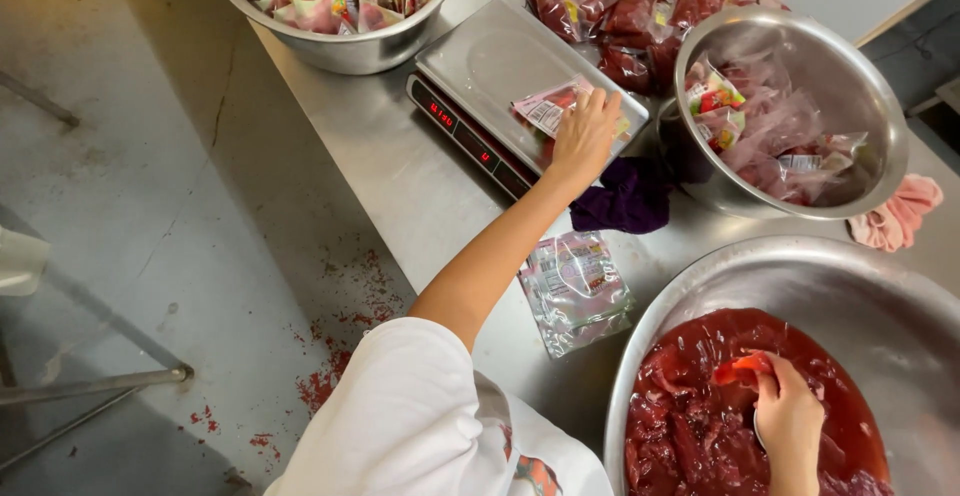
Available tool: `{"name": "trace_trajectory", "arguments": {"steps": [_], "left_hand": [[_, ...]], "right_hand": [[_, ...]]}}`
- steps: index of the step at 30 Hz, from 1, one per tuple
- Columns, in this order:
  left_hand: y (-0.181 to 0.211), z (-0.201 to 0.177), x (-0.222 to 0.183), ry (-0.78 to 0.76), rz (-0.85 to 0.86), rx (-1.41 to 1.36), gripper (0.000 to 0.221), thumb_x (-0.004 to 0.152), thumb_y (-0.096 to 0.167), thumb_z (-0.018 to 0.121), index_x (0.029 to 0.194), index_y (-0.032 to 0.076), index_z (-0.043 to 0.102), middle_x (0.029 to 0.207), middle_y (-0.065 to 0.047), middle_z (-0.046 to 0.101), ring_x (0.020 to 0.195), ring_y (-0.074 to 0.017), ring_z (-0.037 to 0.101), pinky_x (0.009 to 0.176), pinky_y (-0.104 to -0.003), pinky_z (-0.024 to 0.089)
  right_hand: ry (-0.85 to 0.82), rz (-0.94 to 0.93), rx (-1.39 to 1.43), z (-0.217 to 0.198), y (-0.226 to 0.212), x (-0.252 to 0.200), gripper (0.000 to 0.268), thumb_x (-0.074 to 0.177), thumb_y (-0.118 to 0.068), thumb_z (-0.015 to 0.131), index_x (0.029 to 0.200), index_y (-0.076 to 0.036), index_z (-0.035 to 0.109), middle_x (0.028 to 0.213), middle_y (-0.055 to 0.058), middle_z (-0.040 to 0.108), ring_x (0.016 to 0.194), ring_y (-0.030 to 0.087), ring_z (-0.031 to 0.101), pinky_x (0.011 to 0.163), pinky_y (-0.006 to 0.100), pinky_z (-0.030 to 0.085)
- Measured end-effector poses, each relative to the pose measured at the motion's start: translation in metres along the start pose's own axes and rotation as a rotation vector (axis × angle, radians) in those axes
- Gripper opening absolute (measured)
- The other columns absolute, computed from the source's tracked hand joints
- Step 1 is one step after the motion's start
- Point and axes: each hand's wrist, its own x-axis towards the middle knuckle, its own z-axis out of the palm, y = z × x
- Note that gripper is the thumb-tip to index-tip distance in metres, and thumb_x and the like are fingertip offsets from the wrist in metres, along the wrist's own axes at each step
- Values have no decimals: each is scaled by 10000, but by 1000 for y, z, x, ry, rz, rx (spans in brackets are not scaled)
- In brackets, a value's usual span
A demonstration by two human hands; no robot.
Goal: Filling small plastic bags with raw meat and weighing them on a digital scale in a food processing facility.
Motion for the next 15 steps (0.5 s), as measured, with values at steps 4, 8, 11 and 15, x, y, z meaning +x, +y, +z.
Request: {"name": "trace_trajectory", "arguments": {"steps": [4, 8, 11, 15], "left_hand": [[-2, 20, 5, -20, -28, 61, 289, 903, 270, 654, 1124, 113, 553, 1052, -50, 524, 996, -275, 515, 794, -426, 482], [-5, 30, 13, -4, -38, 92, 320, 832, 297, 724, 1056, 132, 565, 1019, -28, 512, 1011, -252, 501, 752, -403, 502], [-5, 33, 17, -46, -50, 146, 348, 733, 227, 804, 999, 155, 591, 1014, -15, 533, 965, -226, 535, 791, -379, 495], [-28, 81, 27, 137, 0, 191, 181, 813, 317, 643, 897, 159, 613, 894, -42, 540, 770, -246, 558, 617, -404, 477]], "right_hand": [[-228, 182, -52, -16, -28, -7, 239, 1068, -143, 474, 1190, -181, 676, 844, 44, 752, 605, 161, 670, 535, 247, 527], [-237, 173, -64, -3, -16, -8, 295, 1010, -161, 466, 1233, -171, 660, 1053, 72, 748, 868, 277, 725, 761, 379, 588], [-238, 145, 13, -8, -31, -13, 272, 970, -75, 494, 1226, -54, 582, 1005, 155, 676, 814, 250, 681, 788, 393, 583], [-346, 243, 92, -21, -57, -5, 192, 942, -188, 499, 1067, -73, 589, 904, 118, 677, 789, 273, 645, 714, 399, 483]]}}
